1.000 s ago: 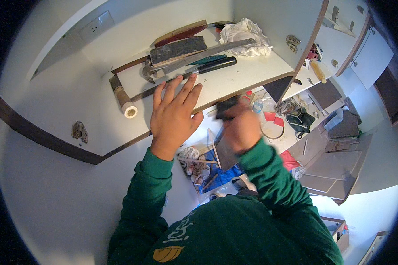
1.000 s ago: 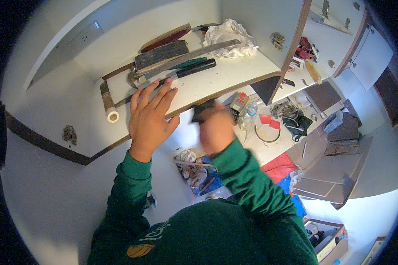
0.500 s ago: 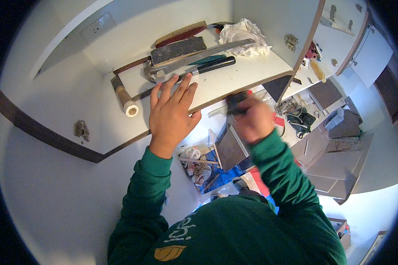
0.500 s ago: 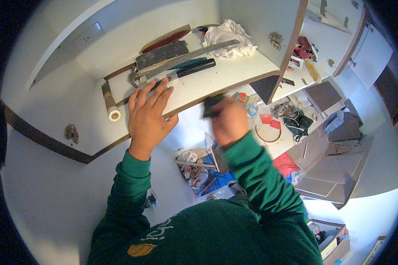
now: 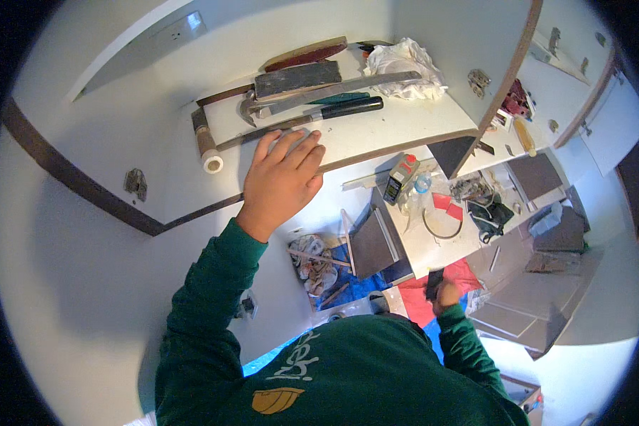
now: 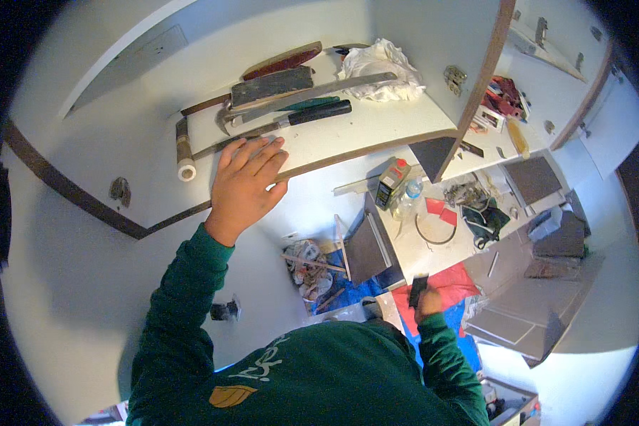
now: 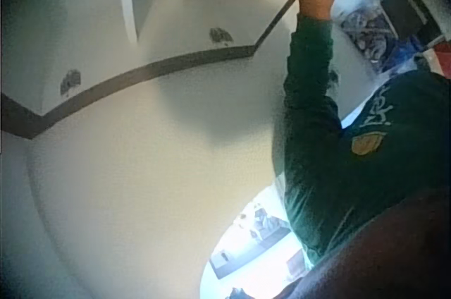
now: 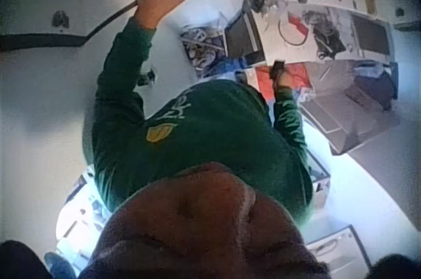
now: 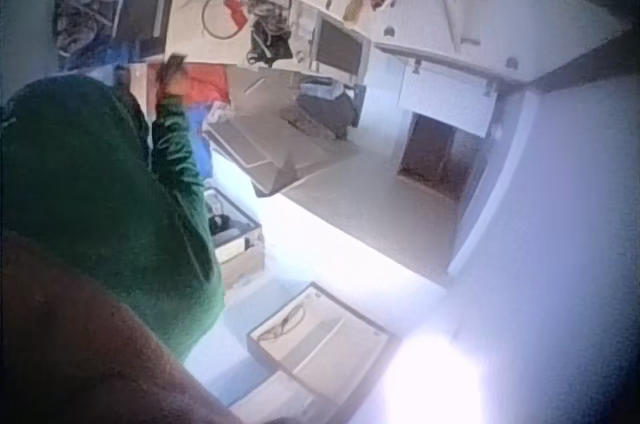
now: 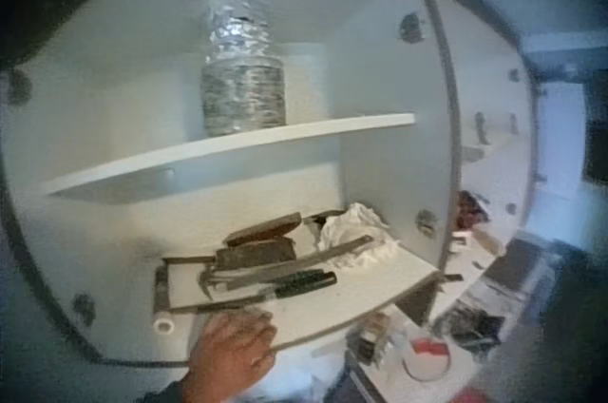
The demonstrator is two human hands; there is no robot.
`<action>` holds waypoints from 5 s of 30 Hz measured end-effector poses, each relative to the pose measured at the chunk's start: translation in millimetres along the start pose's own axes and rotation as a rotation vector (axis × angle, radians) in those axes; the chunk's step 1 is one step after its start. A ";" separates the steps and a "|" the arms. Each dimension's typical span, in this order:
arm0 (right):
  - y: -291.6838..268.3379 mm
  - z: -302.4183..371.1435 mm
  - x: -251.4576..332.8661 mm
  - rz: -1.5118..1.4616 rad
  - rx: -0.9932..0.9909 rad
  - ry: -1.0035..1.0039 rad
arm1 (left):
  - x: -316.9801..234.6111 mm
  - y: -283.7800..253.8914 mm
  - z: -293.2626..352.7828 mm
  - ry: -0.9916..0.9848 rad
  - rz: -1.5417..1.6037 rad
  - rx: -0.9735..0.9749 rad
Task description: The person cleans a white cabinet shelf with a wet paper towel, then hammers a nail into the shelf edge and uses a screwdriver to tighten a screw. The person handles a hammer, screwdriver, and paper towel during the process.
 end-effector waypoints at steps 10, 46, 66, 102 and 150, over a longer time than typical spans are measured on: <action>25.6 -52.0 -44.2 -1.122 -0.007 0.282 | -65.2 34.8 -46.6 0.182 -0.020 -0.049; -19.3 -132.6 -117.0 -0.874 0.106 0.280 | -81.7 -13.9 13.0 -0.090 -0.148 0.029; 72.3 -130.6 -312.5 0.575 0.498 0.183 | -151.3 115.6 511.5 -2.044 1.085 0.735; 72.2 -20.5 -392.6 -0.489 0.576 0.601 | -42.0 160.6 -290.3 -0.122 0.096 0.286; 112.8 -22.4 -395.2 0.147 0.491 0.053 | -121.9 17.0 67.4 -0.769 0.392 0.465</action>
Point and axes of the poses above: each hand's wrist, its own z-axis away from the middle knuckle, its own y-axis out of the palm, x = y × z, the point moved 3 cm from there along -z, towards the middle knuckle, and after that the axes turned 10 degrees about -y, right-handed, at the moved point
